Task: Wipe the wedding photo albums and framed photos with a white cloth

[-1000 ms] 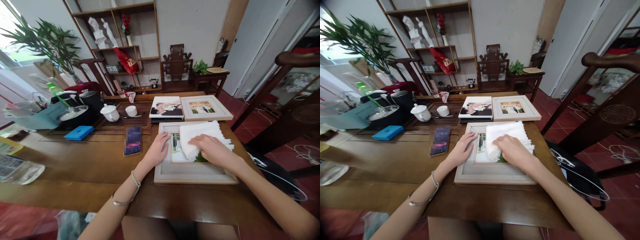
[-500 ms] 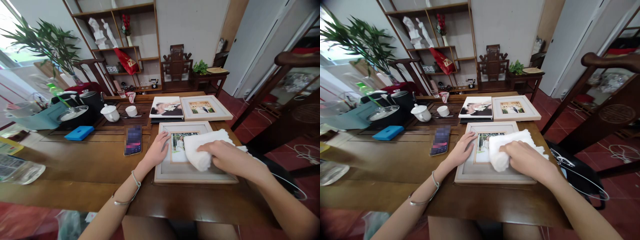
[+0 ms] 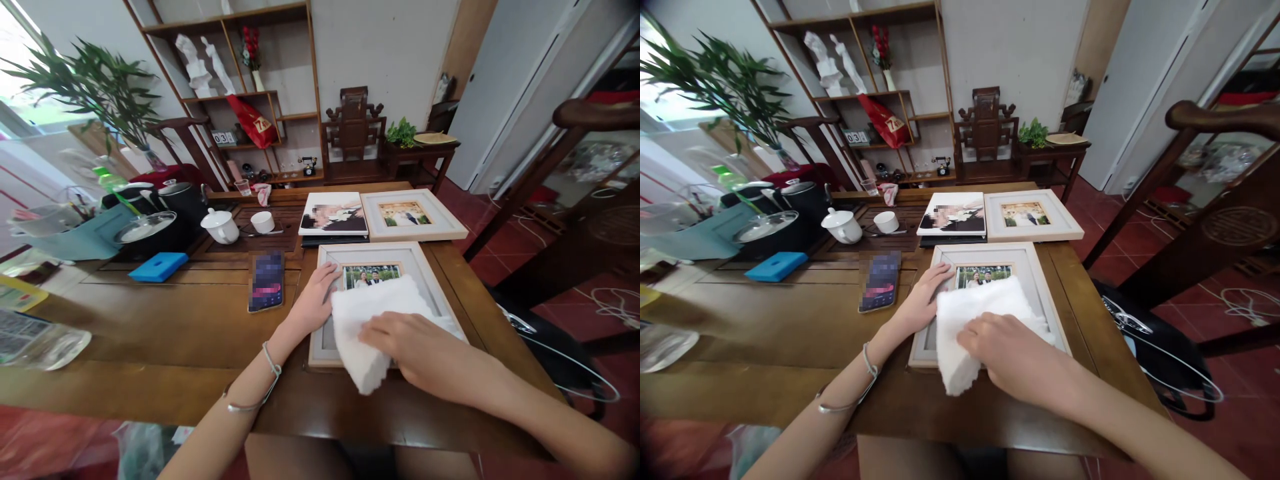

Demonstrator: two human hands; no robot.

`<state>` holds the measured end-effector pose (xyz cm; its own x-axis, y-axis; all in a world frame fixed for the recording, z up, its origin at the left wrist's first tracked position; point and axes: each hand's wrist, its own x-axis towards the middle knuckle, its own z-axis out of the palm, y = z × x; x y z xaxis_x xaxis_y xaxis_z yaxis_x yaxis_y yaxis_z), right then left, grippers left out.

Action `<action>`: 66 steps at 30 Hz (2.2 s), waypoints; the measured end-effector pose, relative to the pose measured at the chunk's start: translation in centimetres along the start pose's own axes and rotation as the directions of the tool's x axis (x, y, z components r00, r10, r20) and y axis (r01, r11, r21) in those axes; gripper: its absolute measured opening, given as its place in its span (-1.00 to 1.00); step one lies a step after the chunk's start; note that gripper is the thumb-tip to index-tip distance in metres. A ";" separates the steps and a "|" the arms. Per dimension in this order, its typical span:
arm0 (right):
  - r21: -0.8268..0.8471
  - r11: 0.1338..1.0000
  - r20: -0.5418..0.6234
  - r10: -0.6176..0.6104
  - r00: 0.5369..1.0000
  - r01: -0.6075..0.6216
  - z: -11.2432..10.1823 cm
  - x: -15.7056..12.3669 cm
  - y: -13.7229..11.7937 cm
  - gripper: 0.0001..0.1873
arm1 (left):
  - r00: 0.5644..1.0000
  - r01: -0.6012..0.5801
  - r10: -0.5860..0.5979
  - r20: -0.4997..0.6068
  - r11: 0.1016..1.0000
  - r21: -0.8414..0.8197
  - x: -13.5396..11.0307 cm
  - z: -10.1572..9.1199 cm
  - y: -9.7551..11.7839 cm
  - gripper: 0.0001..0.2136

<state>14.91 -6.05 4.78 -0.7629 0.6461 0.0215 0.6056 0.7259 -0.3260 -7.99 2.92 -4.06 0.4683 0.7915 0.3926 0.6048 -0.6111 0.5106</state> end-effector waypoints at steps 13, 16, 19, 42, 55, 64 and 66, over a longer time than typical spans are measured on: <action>-0.322 0.919 -0.012 0.234 0.972 -0.226 0.1 1.1 1.4 -0.54 | 1.000 0.006 -0.004 -0.029 0.999 0.041 0.0 0.2 0.2 -0.67; -0.413 0.881 -0.053 0.232 0.971 -0.233 1.1 2.1 1.3 -0.54 | 1.000 0.003 -0.002 -0.026 0.999 0.047 0.1 0.2 0.2 -0.68; -0.340 0.931 -0.020 0.133 0.991 -0.132 0.9 1.1 0.6 -0.55 | 1.000 0.004 -0.003 -0.021 0.999 0.046 0.1 0.1 0.3 -0.67; -0.351 0.926 -0.024 0.141 0.990 -0.141 0.8 1.3 0.5 -0.53 | 1.000 0.007 -0.006 -0.018 0.999 0.053 0.1 0.1 0.2 -0.69; -0.027 1.000 0.065 -0.001 0.998 0.003 -1.8 -1.6 0.0 -0.45 | 1.000 0.022 -0.022 -0.002 0.999 0.036 0.1 0.0 0.5 -0.67; -0.214 0.976 0.025 0.047 0.999 -0.041 0.2 0.0 -1.1 -0.50 | 1.000 0.015 -0.014 -0.010 0.999 0.042 0.1 0.0 0.4 -0.68; -0.264 0.963 0.020 0.051 0.999 -0.044 0.6 0.2 -1.1 -0.51 | 1.000 0.013 -0.012 -0.007 0.999 0.044 0.1 0.0 0.3 -0.67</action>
<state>13.94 -6.91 4.55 -0.7354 0.6775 -0.0137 0.6768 0.7333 -0.0651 -7.73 2.80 -3.83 0.4560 0.7991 0.3917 0.6386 -0.6004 0.4814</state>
